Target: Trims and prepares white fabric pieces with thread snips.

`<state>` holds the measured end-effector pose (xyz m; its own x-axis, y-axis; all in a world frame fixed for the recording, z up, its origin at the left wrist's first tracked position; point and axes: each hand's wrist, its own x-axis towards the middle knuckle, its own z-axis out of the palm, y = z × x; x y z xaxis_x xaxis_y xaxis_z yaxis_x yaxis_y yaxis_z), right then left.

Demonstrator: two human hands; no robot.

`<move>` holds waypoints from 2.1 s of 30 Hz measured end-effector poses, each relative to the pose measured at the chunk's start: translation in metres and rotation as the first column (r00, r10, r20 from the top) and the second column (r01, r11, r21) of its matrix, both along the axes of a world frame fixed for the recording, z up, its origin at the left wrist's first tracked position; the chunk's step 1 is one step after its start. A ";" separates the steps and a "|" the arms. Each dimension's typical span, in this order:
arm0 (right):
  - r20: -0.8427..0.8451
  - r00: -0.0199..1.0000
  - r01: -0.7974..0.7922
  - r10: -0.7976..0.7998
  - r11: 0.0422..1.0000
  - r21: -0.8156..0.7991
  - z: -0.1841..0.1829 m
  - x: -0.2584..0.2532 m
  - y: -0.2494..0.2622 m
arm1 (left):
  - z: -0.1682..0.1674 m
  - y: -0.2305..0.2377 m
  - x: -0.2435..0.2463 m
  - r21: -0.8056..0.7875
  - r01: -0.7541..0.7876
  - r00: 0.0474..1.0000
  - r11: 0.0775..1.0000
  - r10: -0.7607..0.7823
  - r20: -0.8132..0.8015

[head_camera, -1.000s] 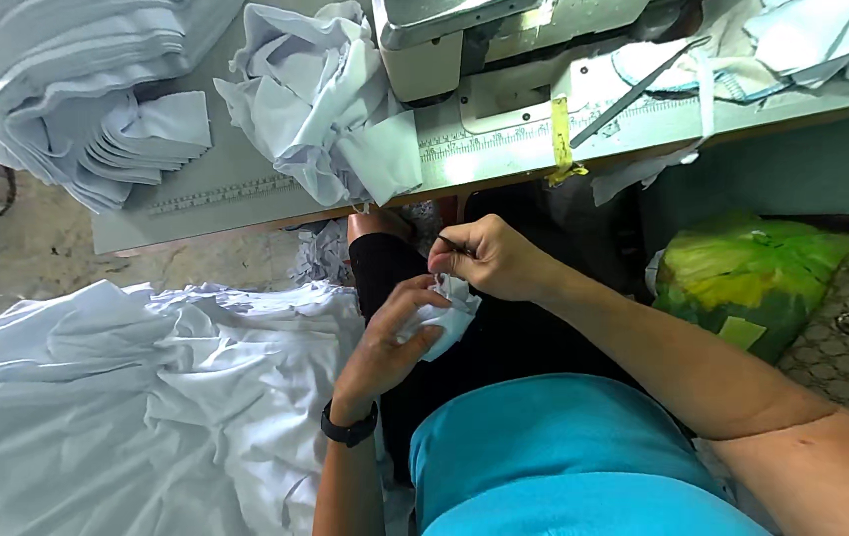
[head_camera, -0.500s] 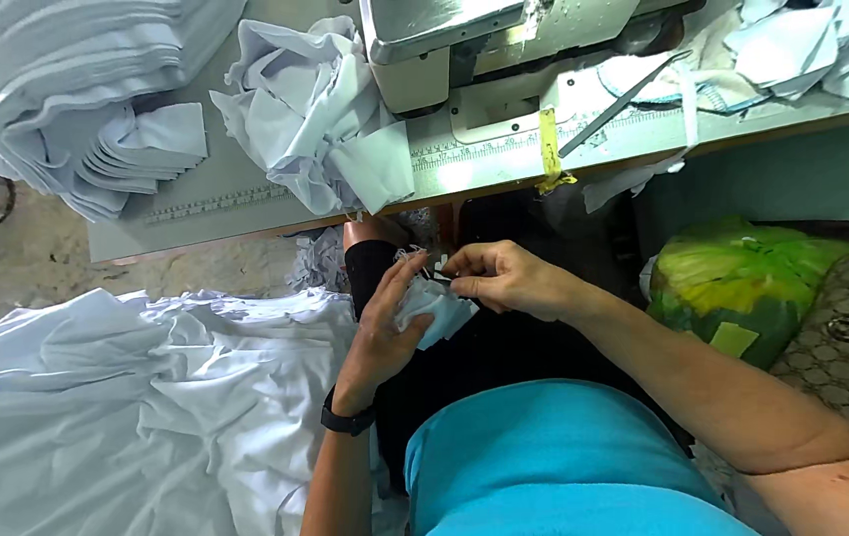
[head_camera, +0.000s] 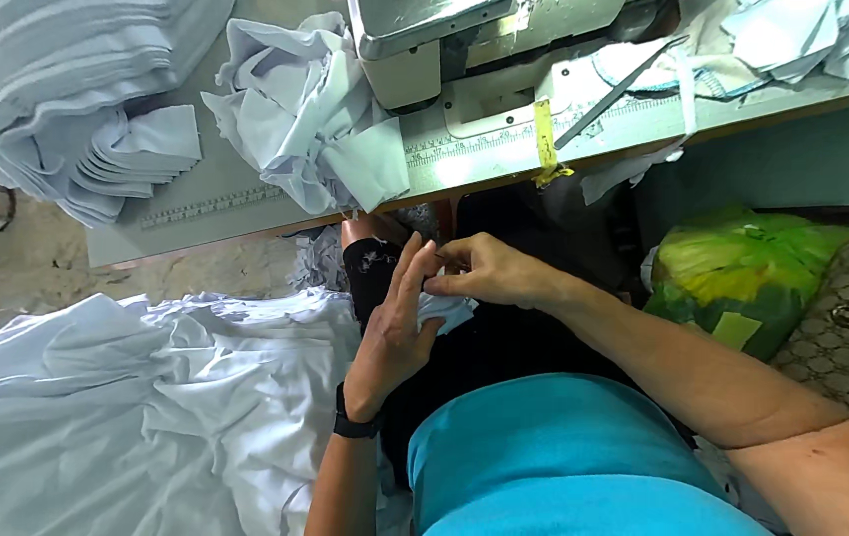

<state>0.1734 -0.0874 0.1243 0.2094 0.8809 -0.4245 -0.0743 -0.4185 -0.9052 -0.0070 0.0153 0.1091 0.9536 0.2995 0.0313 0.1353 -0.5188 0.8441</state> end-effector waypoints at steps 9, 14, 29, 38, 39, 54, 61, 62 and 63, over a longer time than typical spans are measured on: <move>0.245 0.944 0.123 -0.219 0.926 0.356 -0.003 0.018 0.009 | -0.006 0.005 -0.007 -0.147 0.083 0.996 0.986 -0.086 -0.011; 0.143 0.986 0.070 -0.083 0.993 0.094 -0.010 0.015 -0.006 | -0.005 0.007 -0.005 -0.091 0.004 1.000 0.996 -0.006 -0.024; -0.144 0.968 0.214 -0.204 0.975 0.060 -0.001 0.007 -0.009 | -0.013 0.014 -0.026 -0.392 -0.251 0.962 0.885 0.274 0.005; -0.008 0.984 0.173 -0.176 0.959 0.223 -0.019 -0.011 -0.021 | -0.033 0.014 -0.038 -0.556 -0.307 0.926 0.772 0.378 0.014; 0.020 0.987 0.149 -0.160 0.950 0.276 -0.023 -0.012 -0.022 | -0.033 0.013 -0.038 -0.569 -0.325 0.917 0.756 0.398 0.005; 0.554 0.823 -0.149 -0.122 0.896 0.418 0.003 0.016 0.019 | -0.024 0.003 -0.033 -0.469 -0.085 0.991 0.879 0.125 0.054; 0.588 0.744 0.013 -0.318 0.886 0.463 -0.007 0.009 0.035 | -0.010 0.001 -0.024 -0.352 0.024 1.000 0.936 -0.026 -0.001; 0.576 0.777 0.015 -0.253 0.923 0.385 -0.007 0.010 0.031 | -0.010 0.003 -0.024 -0.342 -0.012 1.000 0.940 0.010 -0.007; 0.554 0.818 -0.007 -0.157 0.959 0.282 -0.006 0.012 0.026 | -0.010 0.005 -0.025 -0.332 -0.050 0.999 0.942 0.048 -0.014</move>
<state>0.1855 -0.0611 0.1183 0.4093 0.9118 0.0321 0.4635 -0.1775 -0.8681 -0.0318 0.0199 0.0993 0.9373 0.3385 -0.0829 0.1583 -0.2016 0.9666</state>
